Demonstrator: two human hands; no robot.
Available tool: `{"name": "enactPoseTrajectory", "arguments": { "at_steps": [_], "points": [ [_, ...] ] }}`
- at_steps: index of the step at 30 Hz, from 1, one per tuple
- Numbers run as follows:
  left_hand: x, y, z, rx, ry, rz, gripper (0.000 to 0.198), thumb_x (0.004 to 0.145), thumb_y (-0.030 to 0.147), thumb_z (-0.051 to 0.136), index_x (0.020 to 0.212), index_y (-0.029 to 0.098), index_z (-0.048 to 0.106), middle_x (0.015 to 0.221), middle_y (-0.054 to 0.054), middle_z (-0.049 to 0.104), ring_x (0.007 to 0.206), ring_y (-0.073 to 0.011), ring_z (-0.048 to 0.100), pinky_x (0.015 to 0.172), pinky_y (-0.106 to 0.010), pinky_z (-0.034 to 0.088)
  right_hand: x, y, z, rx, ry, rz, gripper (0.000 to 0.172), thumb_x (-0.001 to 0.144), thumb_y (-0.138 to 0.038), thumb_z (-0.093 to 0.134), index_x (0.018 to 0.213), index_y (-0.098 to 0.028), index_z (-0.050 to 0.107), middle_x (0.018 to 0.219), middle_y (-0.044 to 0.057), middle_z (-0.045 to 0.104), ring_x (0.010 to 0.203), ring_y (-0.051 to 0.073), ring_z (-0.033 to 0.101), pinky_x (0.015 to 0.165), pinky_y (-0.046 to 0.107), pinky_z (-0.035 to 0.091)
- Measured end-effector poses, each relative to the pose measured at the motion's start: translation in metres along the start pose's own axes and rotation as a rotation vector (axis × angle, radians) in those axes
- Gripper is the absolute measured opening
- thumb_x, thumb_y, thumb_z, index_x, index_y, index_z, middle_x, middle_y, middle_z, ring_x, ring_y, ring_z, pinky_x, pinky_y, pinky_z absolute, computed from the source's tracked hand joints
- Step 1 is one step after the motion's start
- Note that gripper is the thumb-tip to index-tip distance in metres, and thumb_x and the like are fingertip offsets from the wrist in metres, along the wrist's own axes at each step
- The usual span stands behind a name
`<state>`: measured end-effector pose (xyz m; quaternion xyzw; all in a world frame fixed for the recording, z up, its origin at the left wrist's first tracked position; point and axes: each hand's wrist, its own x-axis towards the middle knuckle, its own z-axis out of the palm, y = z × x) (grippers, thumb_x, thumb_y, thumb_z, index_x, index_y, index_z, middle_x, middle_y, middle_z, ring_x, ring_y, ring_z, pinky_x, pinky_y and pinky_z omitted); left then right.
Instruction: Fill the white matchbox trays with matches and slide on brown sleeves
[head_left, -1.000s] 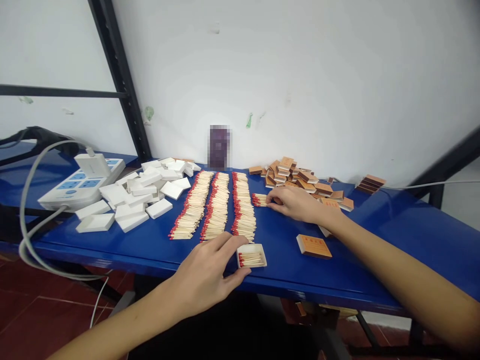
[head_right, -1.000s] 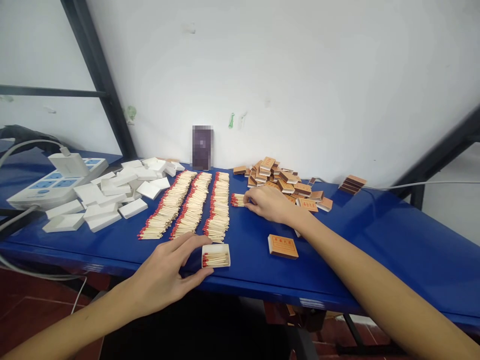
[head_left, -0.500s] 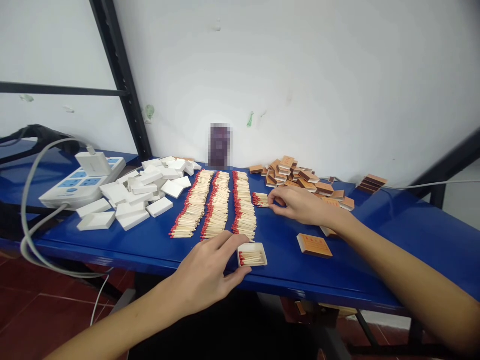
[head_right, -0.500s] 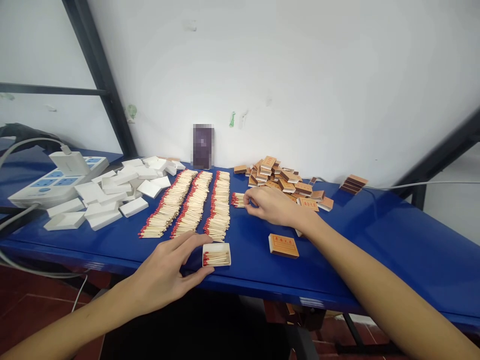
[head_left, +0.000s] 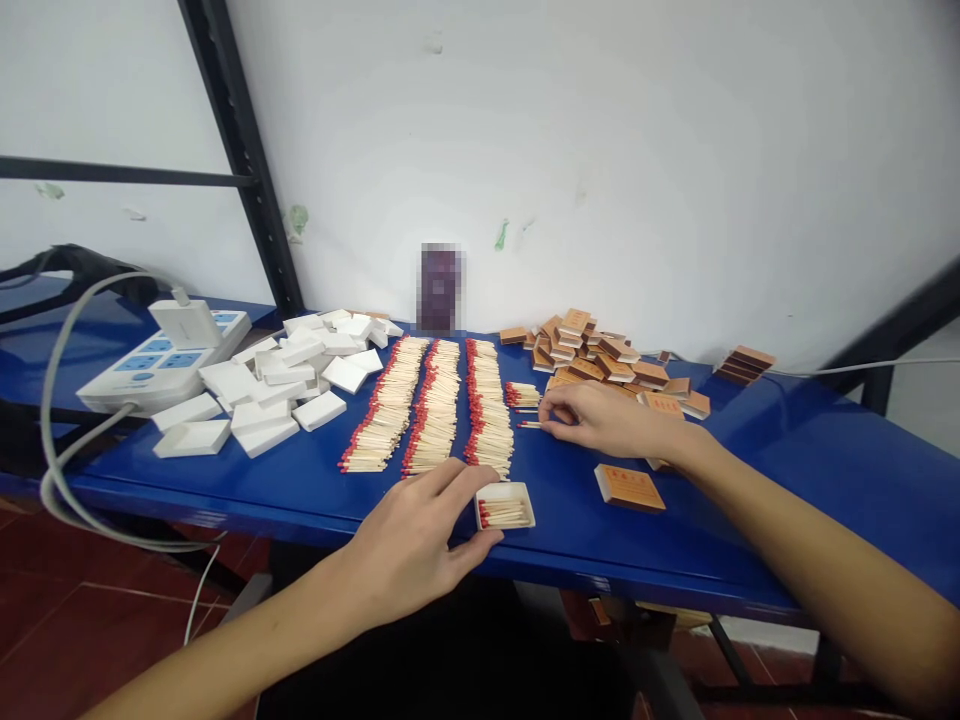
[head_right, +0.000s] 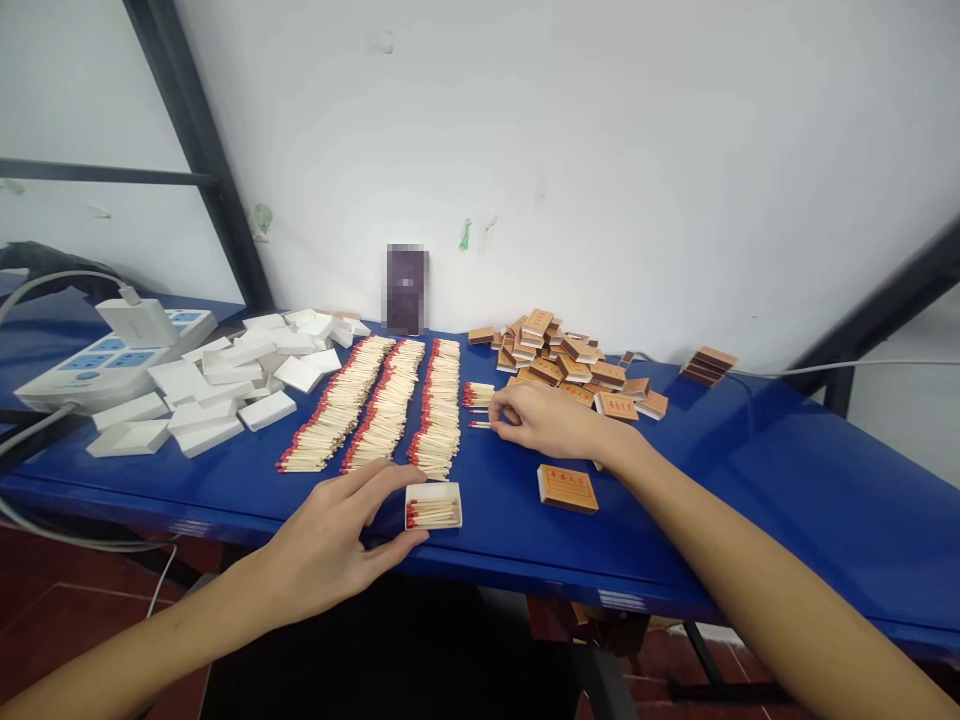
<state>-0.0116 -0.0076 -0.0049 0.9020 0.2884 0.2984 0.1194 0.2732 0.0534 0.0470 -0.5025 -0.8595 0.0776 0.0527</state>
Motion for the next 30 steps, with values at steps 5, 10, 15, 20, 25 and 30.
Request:
{"name": "enactPoseTrajectory", "arguments": {
  "at_steps": [5,10,15,20,25,30],
  "points": [
    [0.0,0.0,0.0,0.004,0.001,-0.003,0.039,0.091,0.026,0.064,0.125,0.024,0.046,0.107,-0.003,0.064,0.068,-0.0146,0.061,0.063,-0.029,0.052,0.002,-0.004,0.004,-0.034,0.011,0.038,0.013,0.088,-0.024,0.051,0.083,-0.019,0.063,0.073,0.002,0.061,0.066,0.015,0.053,0.06,0.026,0.033],
    [0.0,0.0,0.0,0.006,0.009,0.006,0.039,0.09,0.026,0.064,0.125,0.023,0.047,0.106,-0.003,0.064,0.072,-0.016,0.063,0.066,-0.03,0.053,0.002,-0.004,0.006,-0.105,0.034,0.026,0.016,0.09,-0.026,0.052,0.087,-0.019,0.065,0.078,0.004,0.066,0.069,0.017,0.056,0.062,0.026,0.034],
    [0.0,0.001,0.0,0.006,0.009,0.008,0.038,0.09,0.026,0.064,0.125,0.023,0.048,0.107,-0.004,0.065,0.072,-0.016,0.064,0.067,-0.03,0.054,0.003,-0.004,0.007,-0.113,0.057,0.022,0.016,0.09,-0.025,0.052,0.085,-0.019,0.067,0.079,0.004,0.068,0.07,0.017,0.058,0.063,0.027,0.034],
    [-0.001,0.0,0.001,0.009,0.012,0.014,0.039,0.091,0.026,0.064,0.126,0.023,0.047,0.109,-0.004,0.065,0.08,-0.0188,0.067,0.071,-0.032,0.055,0.003,-0.004,0.009,-0.096,0.072,0.027,0.015,0.089,-0.023,0.053,0.084,-0.019,0.068,0.077,0.003,0.068,0.069,0.017,0.058,0.062,0.026,0.034],
    [-0.001,-0.001,0.0,-0.007,0.002,0.008,0.04,0.091,0.027,0.063,0.127,0.024,0.047,0.111,-0.005,0.065,0.087,-0.0205,0.068,0.076,-0.034,0.055,0.003,0.0,0.011,-0.058,0.038,0.03,0.014,0.087,-0.022,0.053,0.084,-0.021,0.066,0.078,0.002,0.067,0.069,0.016,0.056,0.061,0.026,0.034],
    [-0.001,0.0,0.0,-0.003,0.003,0.014,0.038,0.091,0.028,0.063,0.125,0.024,0.046,0.11,-0.004,0.065,0.085,-0.0198,0.067,0.073,-0.033,0.055,0.0,-0.003,0.009,-0.067,0.007,0.04,0.01,0.089,-0.025,0.052,0.086,-0.02,0.061,0.08,0.003,0.064,0.071,0.016,0.054,0.06,0.026,0.032]
  ]
}}
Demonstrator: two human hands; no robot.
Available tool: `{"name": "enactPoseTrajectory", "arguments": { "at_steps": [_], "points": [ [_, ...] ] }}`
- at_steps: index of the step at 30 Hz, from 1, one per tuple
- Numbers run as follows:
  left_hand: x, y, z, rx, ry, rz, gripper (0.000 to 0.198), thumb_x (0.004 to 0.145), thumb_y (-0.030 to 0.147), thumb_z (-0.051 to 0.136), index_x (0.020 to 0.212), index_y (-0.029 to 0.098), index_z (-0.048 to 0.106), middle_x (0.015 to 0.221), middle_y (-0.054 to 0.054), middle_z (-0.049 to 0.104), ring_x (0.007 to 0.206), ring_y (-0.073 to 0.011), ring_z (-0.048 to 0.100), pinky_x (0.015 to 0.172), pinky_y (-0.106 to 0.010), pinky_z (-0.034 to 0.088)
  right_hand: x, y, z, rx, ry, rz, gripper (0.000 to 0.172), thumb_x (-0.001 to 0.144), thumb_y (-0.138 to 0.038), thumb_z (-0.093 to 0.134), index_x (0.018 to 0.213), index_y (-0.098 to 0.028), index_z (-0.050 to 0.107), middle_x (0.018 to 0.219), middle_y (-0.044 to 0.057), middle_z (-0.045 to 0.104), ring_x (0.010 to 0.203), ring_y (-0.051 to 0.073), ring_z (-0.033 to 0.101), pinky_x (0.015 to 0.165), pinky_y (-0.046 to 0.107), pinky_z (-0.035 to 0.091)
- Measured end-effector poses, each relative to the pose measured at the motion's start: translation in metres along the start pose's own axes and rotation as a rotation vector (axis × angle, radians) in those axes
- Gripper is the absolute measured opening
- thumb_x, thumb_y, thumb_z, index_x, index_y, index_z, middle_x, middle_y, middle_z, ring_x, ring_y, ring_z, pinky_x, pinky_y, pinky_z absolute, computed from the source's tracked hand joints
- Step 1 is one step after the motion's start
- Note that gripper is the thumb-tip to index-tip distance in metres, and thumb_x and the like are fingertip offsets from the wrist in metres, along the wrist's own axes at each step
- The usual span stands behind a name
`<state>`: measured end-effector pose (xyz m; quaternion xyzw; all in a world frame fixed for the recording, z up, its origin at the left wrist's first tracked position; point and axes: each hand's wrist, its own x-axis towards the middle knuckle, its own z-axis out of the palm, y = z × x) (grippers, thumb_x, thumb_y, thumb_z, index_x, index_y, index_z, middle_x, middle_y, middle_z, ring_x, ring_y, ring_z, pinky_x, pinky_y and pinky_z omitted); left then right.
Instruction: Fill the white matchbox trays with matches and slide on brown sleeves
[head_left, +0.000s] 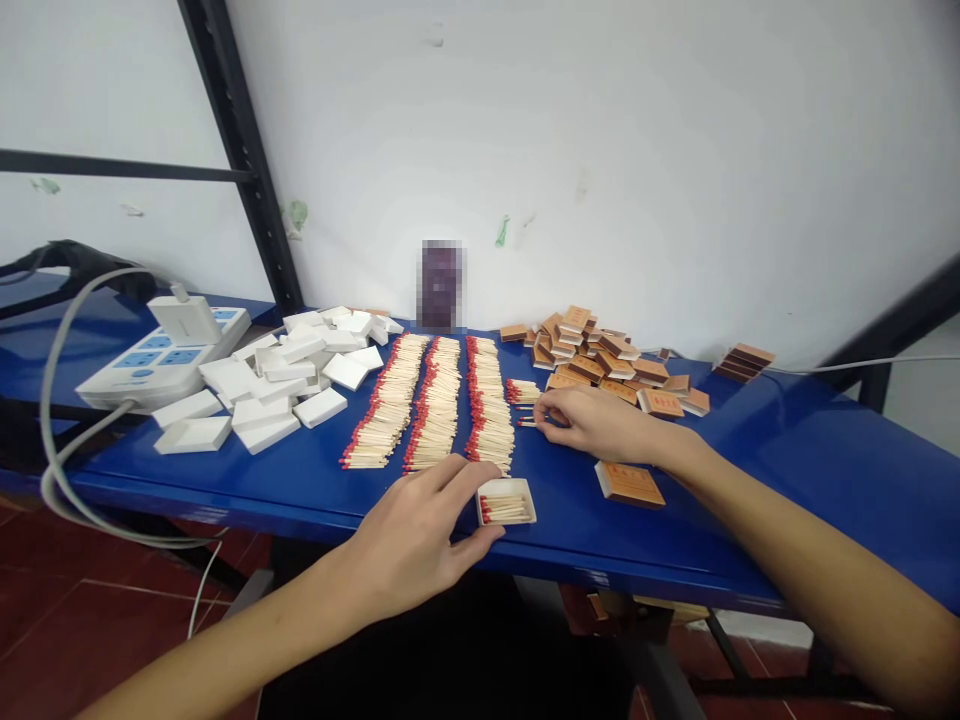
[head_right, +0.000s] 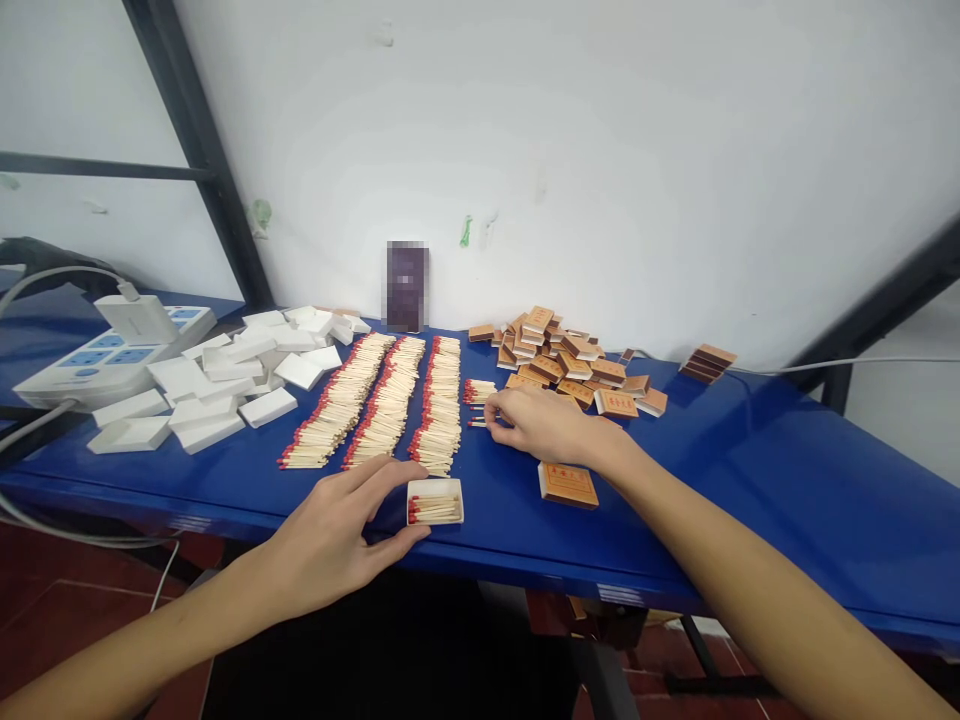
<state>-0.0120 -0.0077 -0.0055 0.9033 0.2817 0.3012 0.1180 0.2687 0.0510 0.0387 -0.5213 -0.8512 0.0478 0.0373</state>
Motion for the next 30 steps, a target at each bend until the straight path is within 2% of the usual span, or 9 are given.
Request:
{"name": "enactPoseTrajectory", "arguments": {
  "at_steps": [5,8,11,15,19,22,25,30],
  "points": [
    [0.0,0.002,0.0,0.009,0.013,-0.041,0.042,0.088,0.027,0.066,0.124,0.024,0.043,0.106,-0.002,0.066,0.068,-0.0151,0.063,0.061,-0.028,0.051,-0.018,-0.037,-0.017,0.044,0.088,-0.067,0.011,0.089,-0.027,0.053,0.082,-0.021,0.058,0.071,0.0,0.058,0.064,0.014,0.051,0.057,0.025,0.031],
    [0.001,0.002,0.0,-0.01,0.017,-0.079,0.036,0.086,0.029,0.069,0.111,0.023,0.044,0.094,0.0,0.066,0.062,-0.0143,0.06,0.052,-0.025,0.045,-0.031,-0.068,-0.021,0.088,0.049,-0.139,0.005,0.086,-0.022,0.056,0.082,-0.021,0.058,0.072,-0.001,0.06,0.063,0.014,0.051,0.058,0.025,0.031],
    [0.0,0.002,0.0,-0.008,0.006,-0.079,0.032,0.085,0.029,0.069,0.104,0.023,0.044,0.089,0.001,0.064,0.065,-0.0156,0.062,0.054,-0.026,0.046,-0.037,-0.088,-0.012,0.09,-0.029,-0.207,0.004,0.086,-0.018,0.056,0.083,-0.02,0.058,0.08,0.001,0.065,0.065,0.014,0.054,0.058,0.026,0.031],
    [0.0,0.001,0.0,-0.006,-0.014,-0.058,0.034,0.088,0.027,0.067,0.114,0.024,0.045,0.1,0.0,0.066,0.075,-0.0173,0.066,0.065,-0.029,0.052,-0.038,-0.096,-0.001,0.017,0.004,-0.199,0.012,0.091,-0.023,0.053,0.081,-0.019,0.059,0.081,0.003,0.067,0.066,0.015,0.057,0.057,0.028,0.029],
    [0.001,0.001,0.002,-0.026,-0.006,-0.031,0.039,0.091,0.03,0.064,0.123,0.026,0.043,0.113,-0.003,0.067,0.093,-0.0212,0.069,0.077,-0.034,0.055,-0.038,-0.089,-0.01,-0.008,0.081,-0.165,0.013,0.089,-0.028,0.056,0.084,-0.02,0.065,0.074,0.003,0.066,0.068,0.017,0.057,0.06,0.028,0.032],
    [0.0,0.002,0.002,-0.004,-0.006,-0.02,0.034,0.093,0.034,0.061,0.122,0.025,0.046,0.11,-0.003,0.068,0.093,-0.0233,0.069,0.077,-0.037,0.056,-0.032,-0.067,-0.023,-0.061,0.149,-0.059,0.014,0.087,-0.03,0.057,0.088,-0.023,0.069,0.06,0.001,0.059,0.064,0.018,0.054,0.061,0.028,0.032],
    [0.0,0.003,0.001,0.002,-0.01,-0.022,0.03,0.095,0.035,0.058,0.12,0.023,0.049,0.105,-0.004,0.069,0.087,-0.0229,0.069,0.074,-0.037,0.056,-0.019,-0.036,-0.027,-0.086,0.064,0.062,0.015,0.086,-0.029,0.057,0.088,-0.02,0.069,0.057,0.0,0.057,0.056,0.016,0.052,0.056,0.028,0.031],
    [-0.001,0.002,0.0,0.001,-0.025,-0.031,0.036,0.094,0.036,0.06,0.125,0.024,0.047,0.114,-0.006,0.067,0.093,-0.0237,0.069,0.078,-0.038,0.058,-0.004,-0.004,-0.015,-0.03,-0.007,0.074,0.022,0.089,-0.034,0.056,0.098,-0.018,0.068,0.067,0.002,0.063,0.058,0.016,0.054,0.056,0.027,0.033]
  ]
}}
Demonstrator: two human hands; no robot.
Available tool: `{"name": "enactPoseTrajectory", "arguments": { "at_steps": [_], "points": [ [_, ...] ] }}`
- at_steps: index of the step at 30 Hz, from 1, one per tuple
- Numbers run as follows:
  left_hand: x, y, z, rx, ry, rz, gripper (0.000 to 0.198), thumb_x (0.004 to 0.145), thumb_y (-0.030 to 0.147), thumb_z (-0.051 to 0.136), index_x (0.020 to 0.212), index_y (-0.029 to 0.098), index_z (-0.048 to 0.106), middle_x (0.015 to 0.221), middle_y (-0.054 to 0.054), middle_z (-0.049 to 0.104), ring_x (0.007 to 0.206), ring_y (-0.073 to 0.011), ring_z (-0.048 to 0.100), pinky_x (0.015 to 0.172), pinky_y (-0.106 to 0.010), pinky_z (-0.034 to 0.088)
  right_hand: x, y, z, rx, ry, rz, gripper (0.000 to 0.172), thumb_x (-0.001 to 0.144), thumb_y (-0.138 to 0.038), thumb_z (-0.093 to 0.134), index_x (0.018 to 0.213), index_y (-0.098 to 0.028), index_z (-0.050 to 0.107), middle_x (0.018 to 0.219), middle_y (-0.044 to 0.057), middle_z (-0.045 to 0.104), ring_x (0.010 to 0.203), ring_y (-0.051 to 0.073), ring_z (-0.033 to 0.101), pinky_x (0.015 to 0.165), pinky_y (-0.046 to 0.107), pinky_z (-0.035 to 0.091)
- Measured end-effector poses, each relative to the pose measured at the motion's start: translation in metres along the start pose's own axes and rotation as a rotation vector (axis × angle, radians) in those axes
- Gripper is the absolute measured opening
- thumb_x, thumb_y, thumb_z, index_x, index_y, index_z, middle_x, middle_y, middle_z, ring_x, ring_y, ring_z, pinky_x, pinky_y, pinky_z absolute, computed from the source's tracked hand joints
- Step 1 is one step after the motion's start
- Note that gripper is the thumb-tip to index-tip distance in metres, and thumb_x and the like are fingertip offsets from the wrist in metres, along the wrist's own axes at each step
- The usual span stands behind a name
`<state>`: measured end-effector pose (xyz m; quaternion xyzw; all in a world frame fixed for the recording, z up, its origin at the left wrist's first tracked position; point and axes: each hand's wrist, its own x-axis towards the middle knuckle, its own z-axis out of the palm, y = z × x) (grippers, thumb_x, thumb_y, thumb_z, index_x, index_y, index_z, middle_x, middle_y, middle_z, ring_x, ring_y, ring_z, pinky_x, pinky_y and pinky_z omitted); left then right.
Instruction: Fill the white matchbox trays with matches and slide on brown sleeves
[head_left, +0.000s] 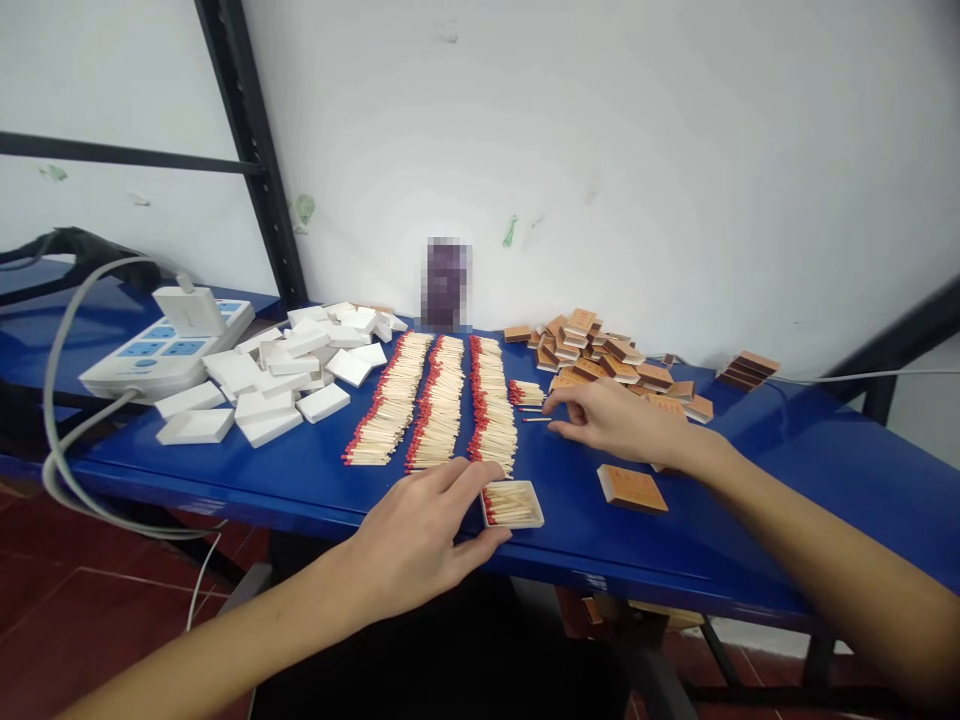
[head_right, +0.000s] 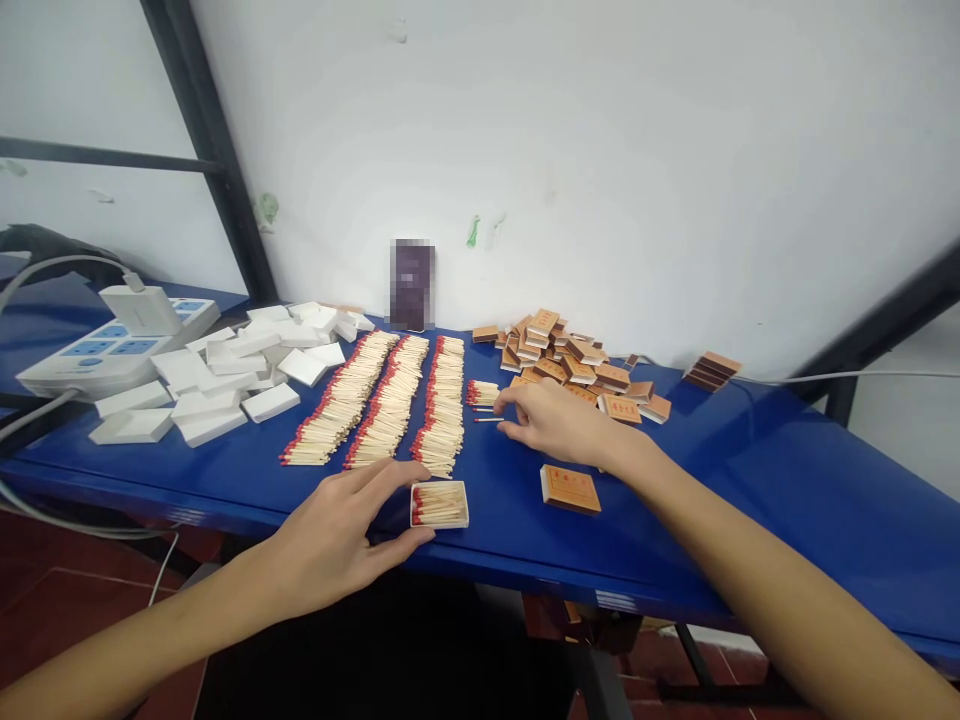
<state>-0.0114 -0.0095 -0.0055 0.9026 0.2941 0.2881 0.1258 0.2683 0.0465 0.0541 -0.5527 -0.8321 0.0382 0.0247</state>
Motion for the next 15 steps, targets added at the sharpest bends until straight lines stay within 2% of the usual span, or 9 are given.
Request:
{"name": "enactPoseTrajectory", "arguments": {
  "at_steps": [5,9,15],
  "points": [
    [-0.0003,-0.0017,0.0005,-0.004,-0.004,0.004,0.037,0.093,0.033,0.061,0.126,0.024,0.046,0.114,-0.007,0.065,0.095,-0.0234,0.069,0.08,-0.038,0.058,0.0081,0.0038,0.0081,0.017,0.031,-0.02,0.023,0.091,-0.032,0.052,0.101,-0.016,0.065,0.071,0.004,0.063,0.062,0.017,0.055,0.058,0.028,0.034],
    [0.0002,-0.0011,-0.001,-0.034,-0.001,0.029,0.034,0.094,0.03,0.059,0.126,0.025,0.047,0.118,-0.007,0.062,0.096,-0.0213,0.067,0.081,-0.035,0.058,0.0115,0.0078,0.01,0.095,-0.007,-0.036,0.021,0.092,-0.03,0.047,0.09,-0.017,0.063,0.074,0.004,0.062,0.064,0.016,0.053,0.06,0.027,0.036],
    [-0.0016,-0.0014,-0.001,-0.02,0.026,0.084,0.028,0.095,0.026,0.057,0.122,0.025,0.048,0.116,-0.006,0.059,0.092,-0.019,0.066,0.075,-0.032,0.057,0.003,0.0086,0.0103,0.06,-0.035,-0.025,0.018,0.094,-0.031,0.043,0.09,-0.019,0.055,0.081,0.005,0.063,0.068,0.017,0.054,0.061,0.028,0.036]
  ]
}}
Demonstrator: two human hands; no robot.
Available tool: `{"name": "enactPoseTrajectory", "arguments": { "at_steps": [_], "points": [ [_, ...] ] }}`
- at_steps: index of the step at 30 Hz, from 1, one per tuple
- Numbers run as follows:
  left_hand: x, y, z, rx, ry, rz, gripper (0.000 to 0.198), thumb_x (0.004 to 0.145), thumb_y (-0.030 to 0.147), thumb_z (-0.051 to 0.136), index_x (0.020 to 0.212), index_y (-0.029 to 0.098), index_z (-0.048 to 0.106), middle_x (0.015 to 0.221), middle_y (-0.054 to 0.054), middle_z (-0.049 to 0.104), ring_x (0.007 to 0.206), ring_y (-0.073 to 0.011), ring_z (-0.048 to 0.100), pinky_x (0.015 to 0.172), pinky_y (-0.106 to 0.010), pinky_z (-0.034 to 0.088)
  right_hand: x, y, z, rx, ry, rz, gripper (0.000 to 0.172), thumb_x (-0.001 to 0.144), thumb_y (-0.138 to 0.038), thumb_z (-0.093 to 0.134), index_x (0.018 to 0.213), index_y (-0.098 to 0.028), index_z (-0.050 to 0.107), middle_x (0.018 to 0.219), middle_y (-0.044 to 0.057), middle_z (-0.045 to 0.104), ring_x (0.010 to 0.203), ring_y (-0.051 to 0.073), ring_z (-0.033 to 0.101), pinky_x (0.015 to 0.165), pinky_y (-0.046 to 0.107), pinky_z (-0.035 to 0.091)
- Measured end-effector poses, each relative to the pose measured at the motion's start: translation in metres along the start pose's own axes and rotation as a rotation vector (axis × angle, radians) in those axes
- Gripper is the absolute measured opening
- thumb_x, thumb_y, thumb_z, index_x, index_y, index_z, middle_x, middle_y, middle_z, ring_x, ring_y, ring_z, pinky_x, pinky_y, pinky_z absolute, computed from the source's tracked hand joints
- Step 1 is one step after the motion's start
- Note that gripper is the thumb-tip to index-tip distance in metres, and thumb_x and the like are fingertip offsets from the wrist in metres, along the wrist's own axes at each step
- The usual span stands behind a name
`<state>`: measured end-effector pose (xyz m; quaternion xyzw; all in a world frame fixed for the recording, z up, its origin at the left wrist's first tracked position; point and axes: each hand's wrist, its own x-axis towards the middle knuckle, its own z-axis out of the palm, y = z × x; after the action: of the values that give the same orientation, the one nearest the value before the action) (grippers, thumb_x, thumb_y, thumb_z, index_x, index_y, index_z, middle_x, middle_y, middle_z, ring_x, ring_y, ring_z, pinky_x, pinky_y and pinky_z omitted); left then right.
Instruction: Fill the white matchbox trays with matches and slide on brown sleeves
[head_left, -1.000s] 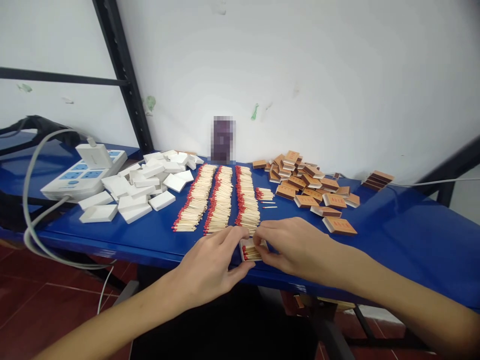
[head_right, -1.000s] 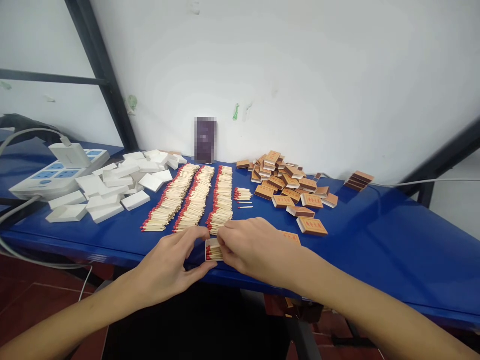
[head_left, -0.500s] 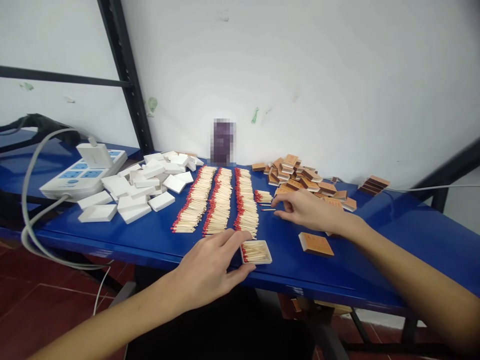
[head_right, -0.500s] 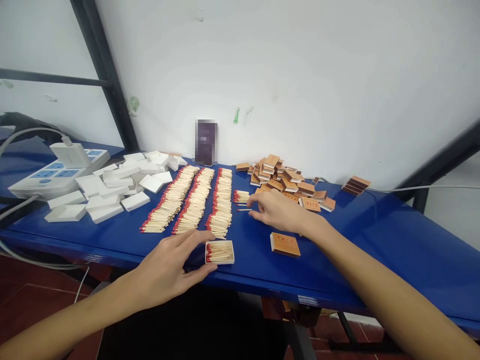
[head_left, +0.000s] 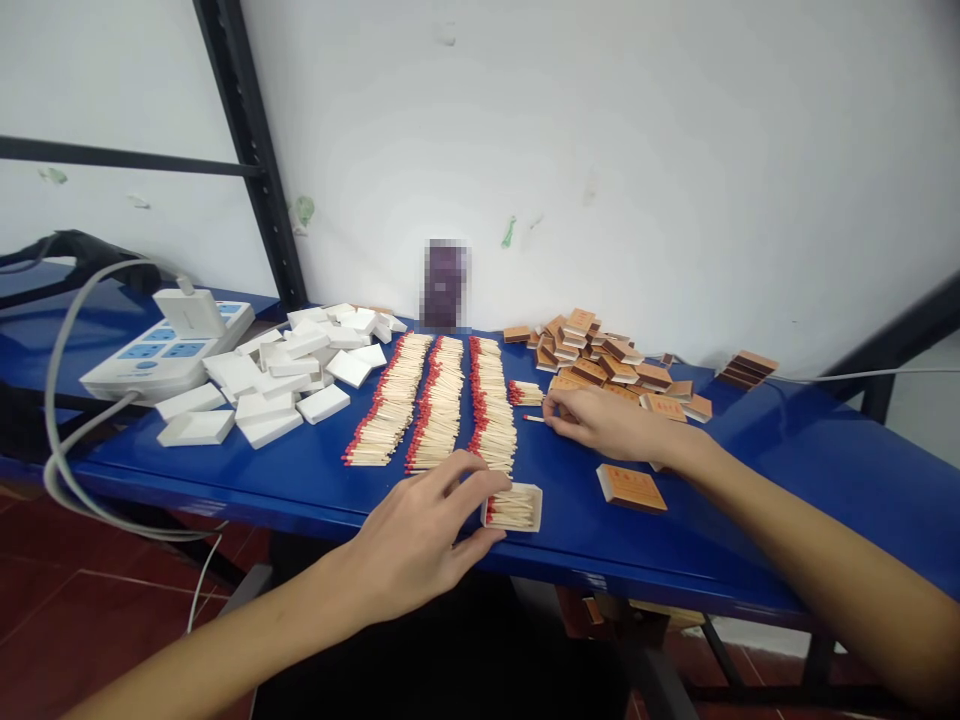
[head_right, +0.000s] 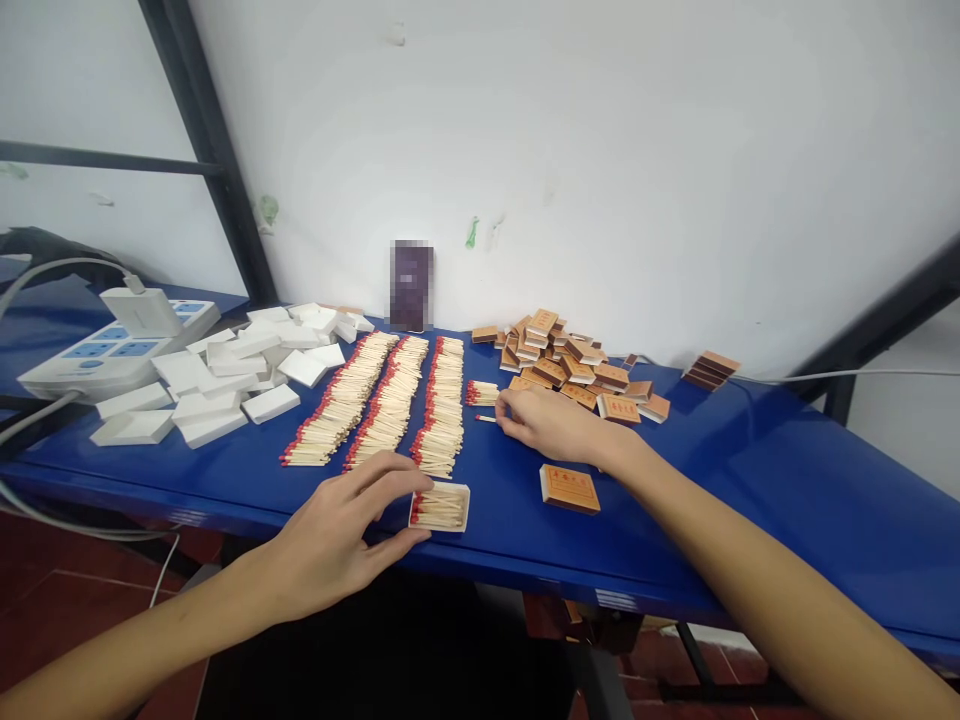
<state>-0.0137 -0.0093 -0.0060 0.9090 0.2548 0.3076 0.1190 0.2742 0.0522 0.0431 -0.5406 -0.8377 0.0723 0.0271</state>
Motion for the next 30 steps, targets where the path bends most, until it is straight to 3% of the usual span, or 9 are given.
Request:
{"name": "enactPoseTrajectory", "arguments": {
  "at_steps": [4,8,11,14,19,23,27,30],
  "points": [
    [-0.001,-0.002,0.002,0.026,0.008,0.029,0.021,0.095,0.024,0.055,0.116,0.025,0.053,0.114,-0.006,0.058,0.083,-0.0163,0.064,0.07,-0.03,0.056,-0.016,-0.014,-0.009,-0.006,0.036,0.03,0.016,0.094,-0.032,0.044,0.089,-0.021,0.053,0.073,0.002,0.06,0.062,0.016,0.052,0.057,0.027,0.033],
    [0.001,-0.001,0.003,0.019,0.013,-0.002,0.031,0.094,0.029,0.059,0.123,0.023,0.051,0.114,-0.007,0.061,0.094,-0.0203,0.066,0.078,-0.033,0.057,-0.04,-0.04,-0.014,0.022,0.057,-0.001,0.017,0.095,-0.034,0.045,0.087,-0.023,0.055,0.065,-0.001,0.056,0.057,0.015,0.049,0.054,0.027,0.031],
    [0.003,0.001,0.002,0.023,-0.002,-0.03,0.036,0.094,0.033,0.059,0.127,0.024,0.049,0.111,-0.006,0.064,0.091,-0.021,0.068,0.078,-0.035,0.058,-0.056,-0.061,-0.012,0.028,0.061,-0.058,0.015,0.095,-0.033,0.048,0.086,-0.024,0.056,0.063,-0.002,0.054,0.057,0.014,0.049,0.054,0.026,0.03],
    [0.003,0.002,0.001,0.02,-0.022,-0.048,0.037,0.094,0.036,0.059,0.127,0.024,0.048,0.107,-0.006,0.066,0.087,-0.0211,0.068,0.075,-0.035,0.057,-0.062,-0.079,-0.007,0.043,0.062,-0.139,0.012,0.095,-0.031,0.05,0.086,-0.024,0.054,0.066,-0.003,0.056,0.057,0.013,0.049,0.056,0.026,0.031],
    [0.003,0.001,0.0,0.024,-0.029,-0.041,0.036,0.095,0.038,0.057,0.126,0.022,0.048,0.104,-0.006,0.066,0.087,-0.022,0.068,0.075,-0.036,0.057,-0.057,-0.094,-0.002,0.113,-0.056,-0.192,0.007,0.092,-0.026,0.053,0.086,-0.024,0.054,0.079,-0.002,0.063,0.065,0.013,0.054,0.058,0.025,0.032],
    [0.003,0.002,0.001,0.03,-0.034,-0.031,0.03,0.095,0.036,0.058,0.121,0.023,0.051,0.105,-0.005,0.066,0.088,-0.0222,0.067,0.076,-0.036,0.056,-0.048,-0.083,-0.007,0.09,-0.021,-0.137,0.011,0.093,-0.03,0.051,0.086,-0.023,0.056,0.074,-0.002,0.062,0.063,0.014,0.053,0.057,0.025,0.031],
    [0.003,0.003,0.001,0.036,-0.027,-0.022,0.03,0.095,0.036,0.057,0.121,0.022,0.053,0.104,-0.005,0.066,0.088,-0.022,0.067,0.076,-0.036,0.056,-0.025,-0.046,-0.012,-0.041,0.109,-0.001,0.008,0.09,-0.026,0.051,0.091,-0.022,0.058,0.072,0.0,0.062,0.062,0.015,0.053,0.056,0.026,0.029],
    [0.003,0.002,0.0,0.03,-0.033,-0.024,0.031,0.095,0.036,0.058,0.121,0.021,0.053,0.104,-0.006,0.066,0.088,-0.0219,0.068,0.077,-0.035,0.057,-0.003,-0.018,-0.011,-0.113,0.132,0.043,0.015,0.091,-0.026,0.05,0.101,-0.019,0.058,0.076,0.003,0.063,0.066,0.018,0.055,0.058,0.027,0.031]
  ]
}}
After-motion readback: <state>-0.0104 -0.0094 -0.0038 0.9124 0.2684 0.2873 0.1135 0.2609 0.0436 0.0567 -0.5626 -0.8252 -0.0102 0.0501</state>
